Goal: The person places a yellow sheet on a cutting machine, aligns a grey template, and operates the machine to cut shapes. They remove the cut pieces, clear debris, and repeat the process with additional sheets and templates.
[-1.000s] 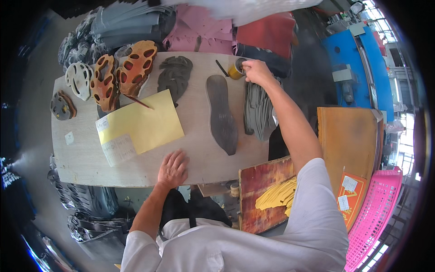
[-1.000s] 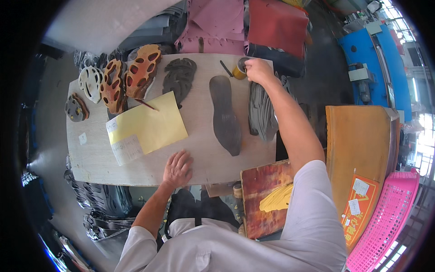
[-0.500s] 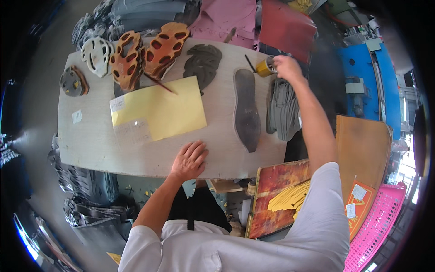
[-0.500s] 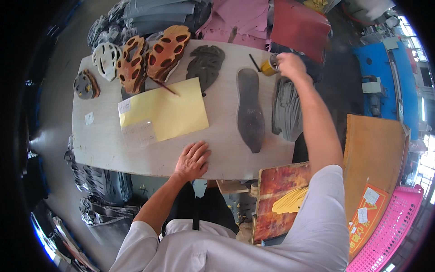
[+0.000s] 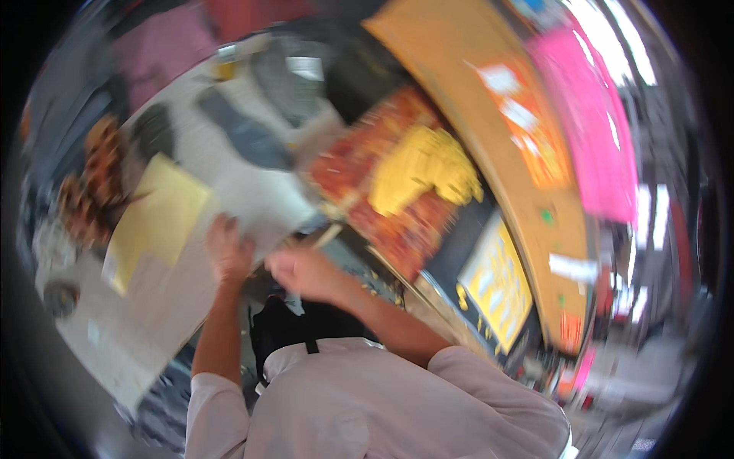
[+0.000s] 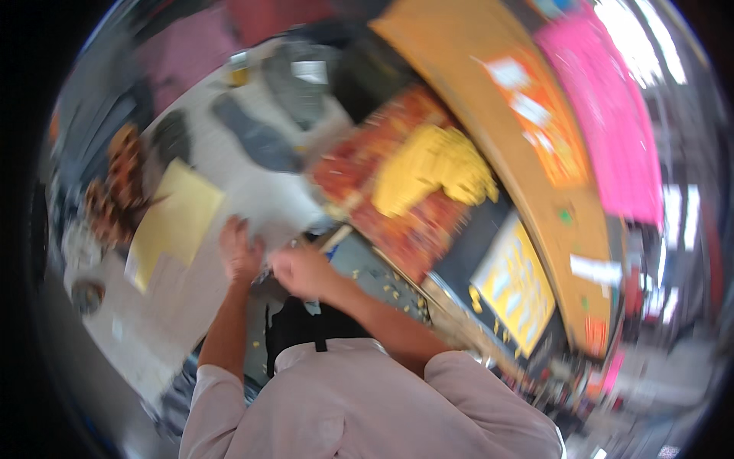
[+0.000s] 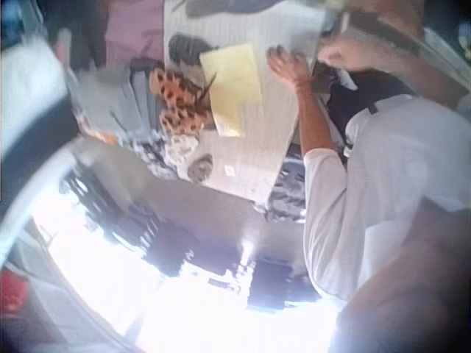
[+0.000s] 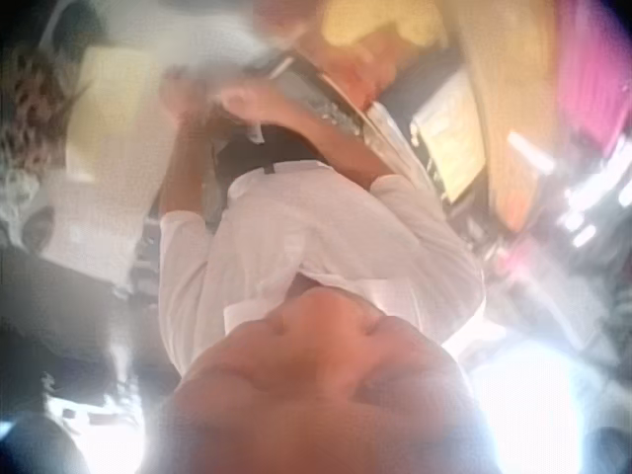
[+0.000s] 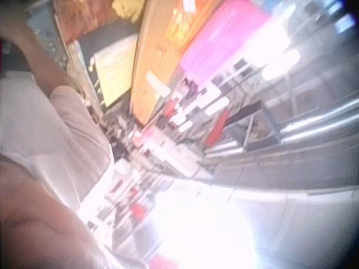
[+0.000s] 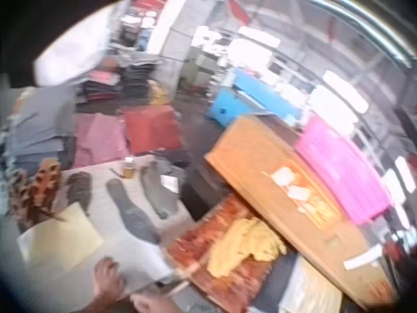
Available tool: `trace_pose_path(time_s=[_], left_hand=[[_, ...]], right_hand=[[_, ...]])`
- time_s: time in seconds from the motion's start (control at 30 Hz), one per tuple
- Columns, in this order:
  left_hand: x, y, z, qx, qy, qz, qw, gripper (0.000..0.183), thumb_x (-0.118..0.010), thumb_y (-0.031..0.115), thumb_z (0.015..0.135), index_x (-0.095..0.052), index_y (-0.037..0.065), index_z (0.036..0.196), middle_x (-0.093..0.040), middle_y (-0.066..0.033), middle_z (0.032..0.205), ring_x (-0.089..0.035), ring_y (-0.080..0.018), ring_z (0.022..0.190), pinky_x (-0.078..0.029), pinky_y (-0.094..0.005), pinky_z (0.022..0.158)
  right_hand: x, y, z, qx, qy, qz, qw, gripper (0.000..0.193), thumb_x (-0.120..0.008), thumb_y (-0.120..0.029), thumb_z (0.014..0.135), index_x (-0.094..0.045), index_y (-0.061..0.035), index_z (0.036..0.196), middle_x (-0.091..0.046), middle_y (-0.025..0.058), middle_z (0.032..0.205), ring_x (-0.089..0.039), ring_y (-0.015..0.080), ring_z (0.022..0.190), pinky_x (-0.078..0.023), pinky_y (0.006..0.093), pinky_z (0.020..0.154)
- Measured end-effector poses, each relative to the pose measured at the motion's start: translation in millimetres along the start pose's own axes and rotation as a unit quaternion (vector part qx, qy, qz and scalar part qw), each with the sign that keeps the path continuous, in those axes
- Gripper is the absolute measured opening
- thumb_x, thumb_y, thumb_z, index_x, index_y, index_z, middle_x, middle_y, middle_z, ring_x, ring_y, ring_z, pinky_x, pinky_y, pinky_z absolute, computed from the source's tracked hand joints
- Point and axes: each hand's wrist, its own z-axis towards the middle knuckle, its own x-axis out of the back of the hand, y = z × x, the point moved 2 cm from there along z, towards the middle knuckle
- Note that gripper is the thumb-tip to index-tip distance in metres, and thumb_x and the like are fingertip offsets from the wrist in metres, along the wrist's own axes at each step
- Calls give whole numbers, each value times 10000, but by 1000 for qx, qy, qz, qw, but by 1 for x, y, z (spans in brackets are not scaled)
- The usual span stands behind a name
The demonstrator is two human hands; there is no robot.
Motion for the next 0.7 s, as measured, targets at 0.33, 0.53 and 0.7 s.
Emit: trace_pose_path(time_s=[0.33,0.53,0.7], left_hand=[[-24,-16,10,-50,-64,104,991,501,-624,207,1013,-553,25,1476,-544,-225,1536,-488,-414,1452,-369,-521,1233],[-14,178,-53,-141,-244,-200,938,398,-625,107,995,-645,0,1378,-691,-206,1330,-631,-394,1277,-466,-476,1144],[3,435,-154,-393,-251,-310,829,251,-666,82,976,-726,26,1213,-724,-197,1195,-673,-405,1132,-527,-466,1019]], right_hand=[[-81,60,-474,-540,144,-16,829,291,-602,-223,968,-789,-140,1175,-778,187,1137,-743,391,1065,-594,472,938],[-140,82,-521,-488,418,102,759,287,-624,-203,926,-789,-106,1140,-779,178,1126,-726,413,1053,-587,478,936],[-195,65,-499,-348,327,180,860,263,-641,-188,924,-801,-109,1117,-793,162,1081,-738,382,1052,-576,452,941]])
